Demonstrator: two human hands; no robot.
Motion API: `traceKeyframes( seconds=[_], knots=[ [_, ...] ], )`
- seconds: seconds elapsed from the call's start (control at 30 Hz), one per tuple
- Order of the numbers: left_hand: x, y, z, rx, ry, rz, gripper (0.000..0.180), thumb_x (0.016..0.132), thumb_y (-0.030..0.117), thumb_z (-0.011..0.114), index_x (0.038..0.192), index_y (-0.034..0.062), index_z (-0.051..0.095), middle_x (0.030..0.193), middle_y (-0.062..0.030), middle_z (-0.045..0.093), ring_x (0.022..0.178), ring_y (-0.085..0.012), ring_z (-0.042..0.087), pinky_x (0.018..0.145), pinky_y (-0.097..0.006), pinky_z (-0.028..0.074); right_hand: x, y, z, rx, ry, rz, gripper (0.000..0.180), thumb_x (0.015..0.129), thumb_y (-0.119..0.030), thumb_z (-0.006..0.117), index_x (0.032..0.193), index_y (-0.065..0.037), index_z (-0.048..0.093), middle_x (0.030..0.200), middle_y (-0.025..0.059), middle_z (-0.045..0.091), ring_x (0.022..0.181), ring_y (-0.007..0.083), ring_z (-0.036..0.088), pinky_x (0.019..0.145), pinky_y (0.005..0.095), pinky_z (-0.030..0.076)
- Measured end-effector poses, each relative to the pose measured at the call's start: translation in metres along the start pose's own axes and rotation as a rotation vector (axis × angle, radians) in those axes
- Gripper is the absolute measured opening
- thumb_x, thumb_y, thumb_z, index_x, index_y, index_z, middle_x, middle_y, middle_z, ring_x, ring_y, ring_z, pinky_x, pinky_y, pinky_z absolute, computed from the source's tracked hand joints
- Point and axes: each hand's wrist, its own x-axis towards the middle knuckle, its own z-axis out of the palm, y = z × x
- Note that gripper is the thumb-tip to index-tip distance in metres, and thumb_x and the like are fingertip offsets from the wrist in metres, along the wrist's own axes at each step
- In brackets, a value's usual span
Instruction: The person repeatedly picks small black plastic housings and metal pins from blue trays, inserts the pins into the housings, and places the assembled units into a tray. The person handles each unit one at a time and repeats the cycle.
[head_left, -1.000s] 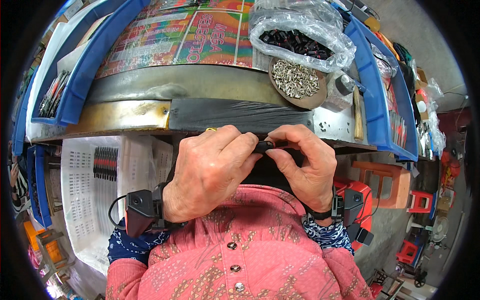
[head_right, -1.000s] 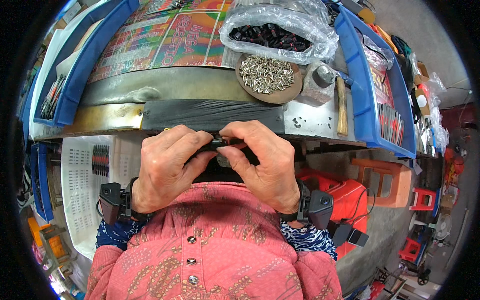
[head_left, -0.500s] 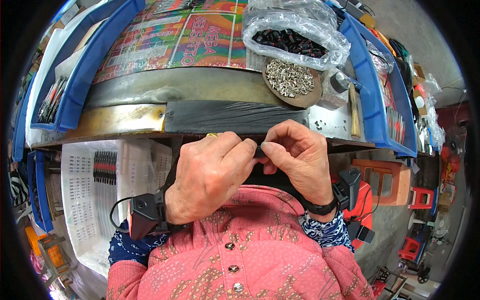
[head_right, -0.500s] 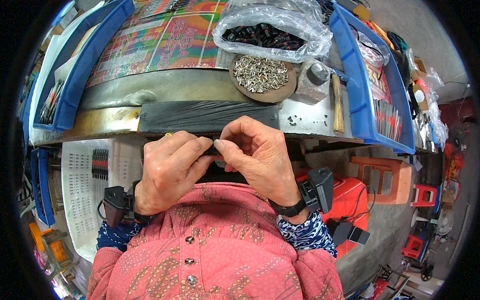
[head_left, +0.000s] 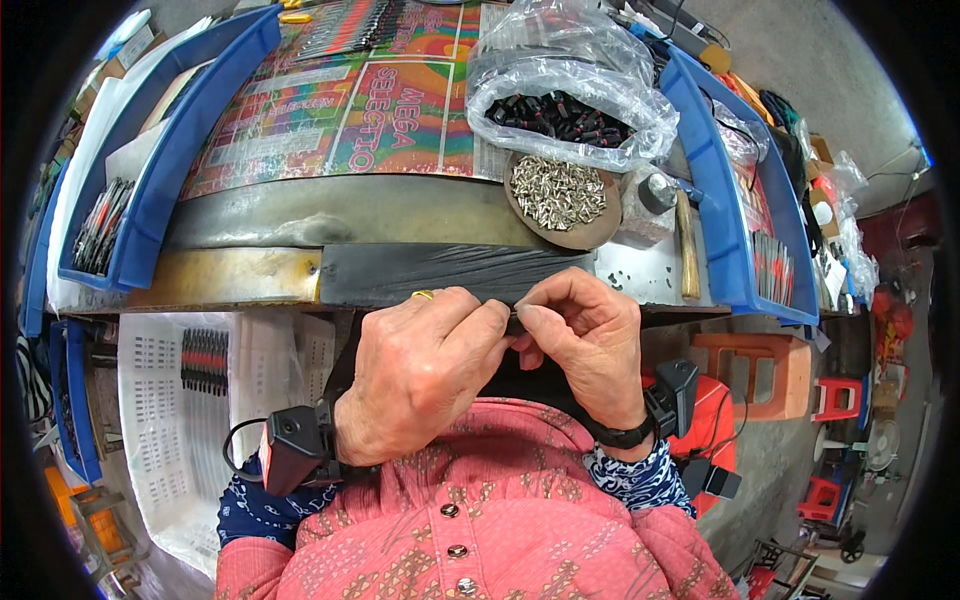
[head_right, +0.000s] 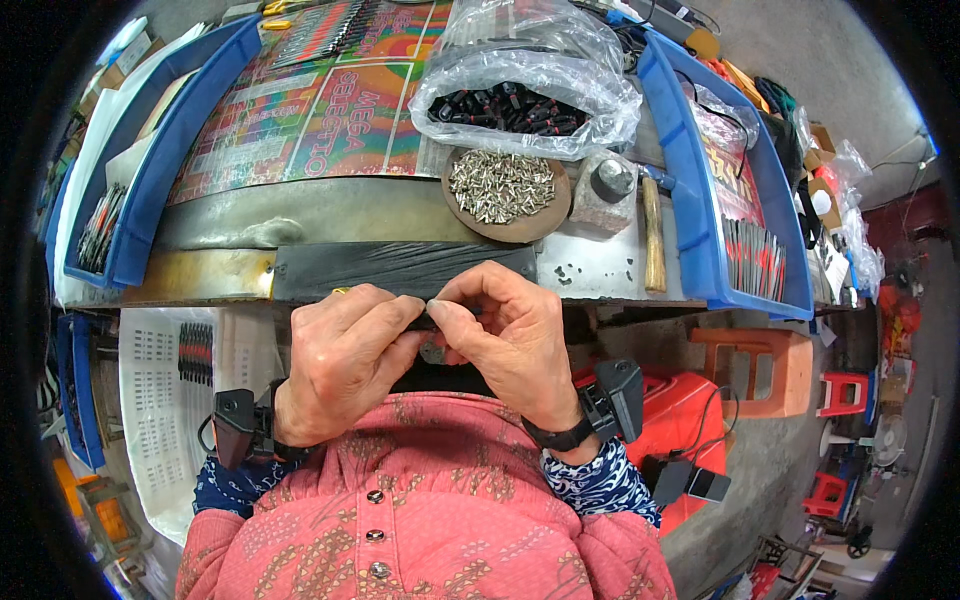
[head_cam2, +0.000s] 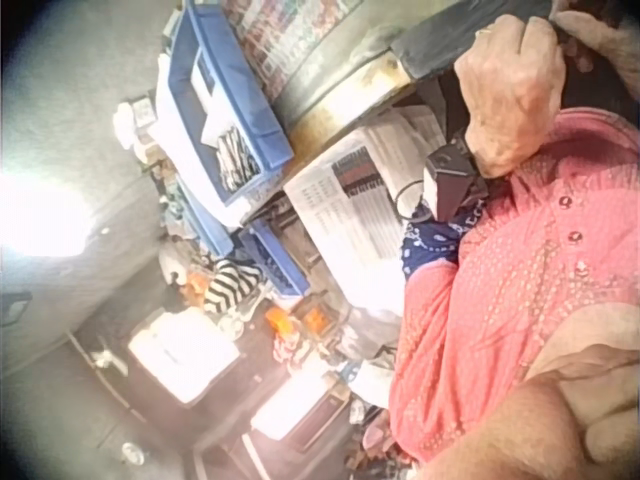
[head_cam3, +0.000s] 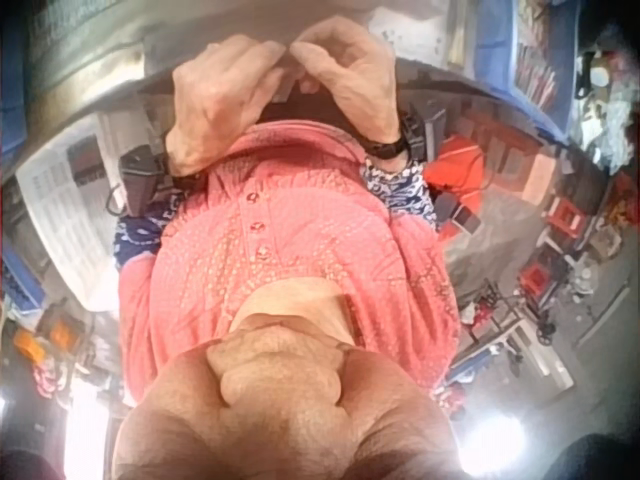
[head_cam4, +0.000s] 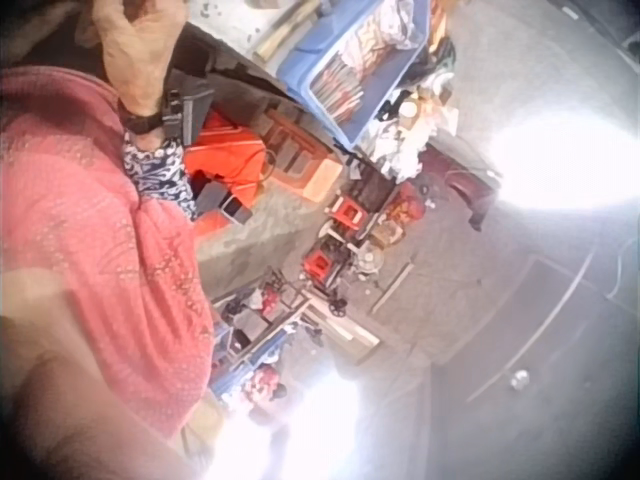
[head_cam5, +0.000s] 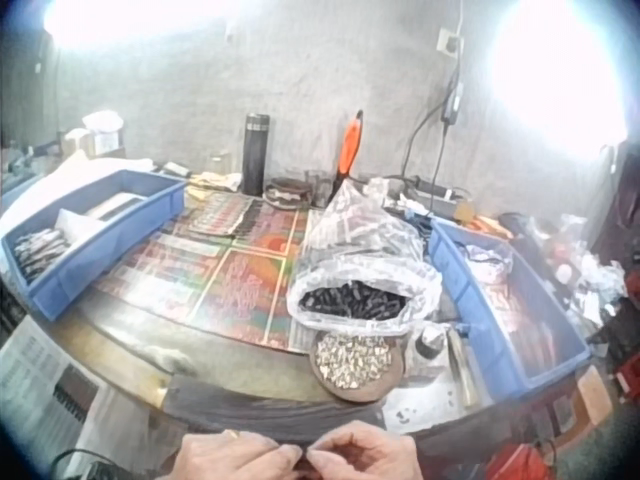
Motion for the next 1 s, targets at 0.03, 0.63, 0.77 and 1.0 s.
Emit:
traceKeyframes(
  seconds=[0.03, 0.63, 0.77, 1.0],
  knots=[
    [0.001, 0.000, 0.000, -0.006, 0.001, -0.005, 0.027, 0.067, 0.003, 0.077, 0.092, 0.0022, 0.066, 0.074, -0.0082, 0.062, 0.061, -0.0250, 0.061, 0.054, -0.035, 0.047, 0.000, 0.000, -0.001, -0.012, 0.013, -0.010, 0.009, 0.091, -0.004, 0.068, 0.096, 0.002, 0.065, 0.082, 0.0027, 0.066, 0.067, 0.0046, 0.061, 0.056, 0.0193, 0.051],
    [0.008, -0.017, -0.003, 0.015, -0.009, -0.097, 0.023, 0.072, 0.007, 0.077, 0.091, 0.0048, 0.064, 0.073, -0.0088, 0.057, 0.064, -0.0285, 0.060, 0.056, -0.038, 0.049, 0.041, 0.007, -0.045, -1.178, 0.280, -0.680, 0.032, 0.073, -0.015, 0.080, 0.100, 0.000, 0.069, 0.097, 0.0140, 0.061, 0.093, 0.0326, 0.055, 0.077, 0.0416, 0.047],
    [0.008, -0.017, -0.004, 0.018, -0.033, -0.115, 0.023, 0.072, 0.006, 0.077, 0.091, 0.0045, 0.065, 0.073, -0.0091, 0.058, 0.064, -0.0286, 0.061, 0.056, -0.038, 0.049, 0.042, 0.010, -0.044, -1.192, 0.295, -0.677, 0.033, 0.073, -0.016, 0.080, 0.100, 0.000, 0.068, 0.097, 0.0140, 0.061, 0.093, 0.0327, 0.055, 0.077, 0.0417, 0.047],
    [0.007, -0.017, -0.003, 0.013, -0.037, -0.117, 0.024, 0.071, 0.006, 0.077, 0.092, 0.0045, 0.064, 0.073, -0.0089, 0.058, 0.064, -0.0285, 0.061, 0.056, -0.038, 0.049, 0.044, 0.010, -0.045, -1.182, 0.307, -0.684, 0.034, 0.073, -0.014, 0.080, 0.101, 0.000, 0.068, 0.097, 0.0139, 0.061, 0.092, 0.0328, 0.055, 0.078, 0.0417, 0.047]
  ],
)
